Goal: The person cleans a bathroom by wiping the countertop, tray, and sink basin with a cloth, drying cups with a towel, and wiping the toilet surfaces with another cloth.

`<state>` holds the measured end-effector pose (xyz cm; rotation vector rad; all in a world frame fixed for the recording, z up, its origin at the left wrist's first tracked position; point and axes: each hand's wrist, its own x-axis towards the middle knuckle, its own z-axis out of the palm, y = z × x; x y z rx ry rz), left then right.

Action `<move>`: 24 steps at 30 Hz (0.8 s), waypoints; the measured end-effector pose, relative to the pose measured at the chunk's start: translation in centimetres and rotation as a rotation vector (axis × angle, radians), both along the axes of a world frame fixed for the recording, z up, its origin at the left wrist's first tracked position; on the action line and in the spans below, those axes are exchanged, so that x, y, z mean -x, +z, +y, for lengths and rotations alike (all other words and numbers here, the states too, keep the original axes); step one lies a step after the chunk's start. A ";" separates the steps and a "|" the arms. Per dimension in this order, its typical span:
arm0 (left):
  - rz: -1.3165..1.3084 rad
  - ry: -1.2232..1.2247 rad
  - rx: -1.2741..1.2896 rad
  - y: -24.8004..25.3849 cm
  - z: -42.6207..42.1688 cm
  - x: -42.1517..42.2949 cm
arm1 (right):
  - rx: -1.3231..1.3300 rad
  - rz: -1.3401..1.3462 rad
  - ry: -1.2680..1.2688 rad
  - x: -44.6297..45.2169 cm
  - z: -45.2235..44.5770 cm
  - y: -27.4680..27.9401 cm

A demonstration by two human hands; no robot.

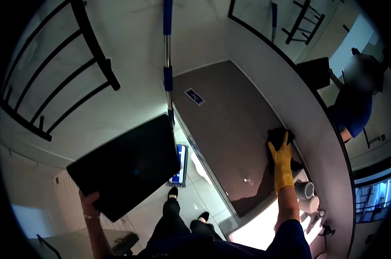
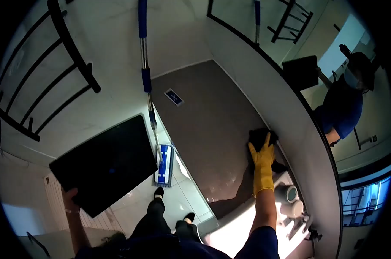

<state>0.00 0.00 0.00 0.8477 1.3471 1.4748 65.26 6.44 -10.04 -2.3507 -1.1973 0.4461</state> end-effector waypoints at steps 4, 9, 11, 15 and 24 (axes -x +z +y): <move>0.281 0.012 0.425 -1.9 -2.0 7.6 | 0.136 -0.323 -0.135 2.4 6.7 -1.6; 0.438 0.029 0.676 -8.5 2.6 13.6 | -0.085 -0.238 0.109 5.0 28.4 -2.9; 0.384 0.011 0.738 -12.5 0.1 16.7 | -0.057 -0.206 0.101 6.7 35.9 -2.7; 0.237 0.227 0.771 -14.2 -2.6 15.3 | -0.015 -0.130 0.142 11.8 45.2 -1.5; 0.410 0.276 0.839 -21.3 -3.4 21.0 | -0.023 -0.018 0.852 11.8 31.0 -1.4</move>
